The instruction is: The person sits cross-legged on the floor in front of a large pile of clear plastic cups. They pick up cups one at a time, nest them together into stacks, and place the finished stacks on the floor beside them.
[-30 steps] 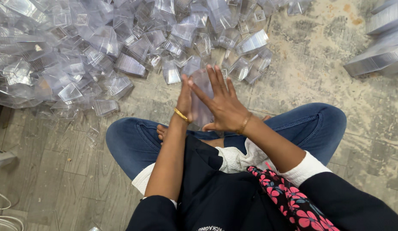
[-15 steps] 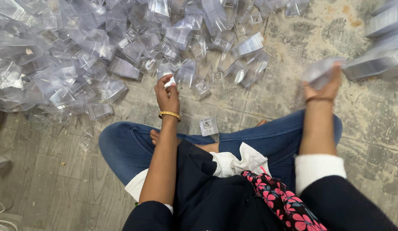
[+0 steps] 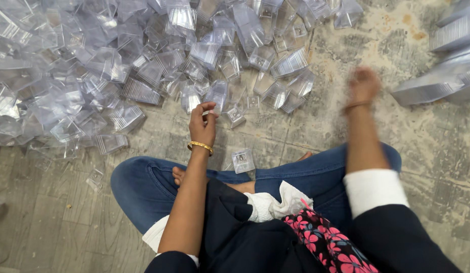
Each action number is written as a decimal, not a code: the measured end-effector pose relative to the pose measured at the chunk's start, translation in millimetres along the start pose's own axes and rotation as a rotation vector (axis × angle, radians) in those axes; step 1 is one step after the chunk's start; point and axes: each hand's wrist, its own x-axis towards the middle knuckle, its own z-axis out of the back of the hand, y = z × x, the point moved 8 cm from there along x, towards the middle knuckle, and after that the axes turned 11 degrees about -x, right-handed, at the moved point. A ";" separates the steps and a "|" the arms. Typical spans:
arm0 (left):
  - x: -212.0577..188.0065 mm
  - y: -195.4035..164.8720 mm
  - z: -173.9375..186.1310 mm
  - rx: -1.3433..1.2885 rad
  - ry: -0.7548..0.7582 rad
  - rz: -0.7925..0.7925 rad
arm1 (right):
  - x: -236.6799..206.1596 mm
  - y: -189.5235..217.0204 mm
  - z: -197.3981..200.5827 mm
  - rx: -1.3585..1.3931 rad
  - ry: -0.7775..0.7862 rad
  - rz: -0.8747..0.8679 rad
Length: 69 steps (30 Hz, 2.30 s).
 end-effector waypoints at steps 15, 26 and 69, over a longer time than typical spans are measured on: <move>-31.8 -36.3 -62.6 -0.335 0.662 0.028 | -183.8 -28.7 -178.6 -0.538 0.989 -0.005; -10.1 15.6 -22.0 -0.261 0.234 0.091 | -173.1 18.0 -234.0 -0.747 0.633 0.378; -55.0 -40.5 -50.9 -0.759 0.643 0.595 | -214.3 40.1 -148.2 -0.632 0.949 0.106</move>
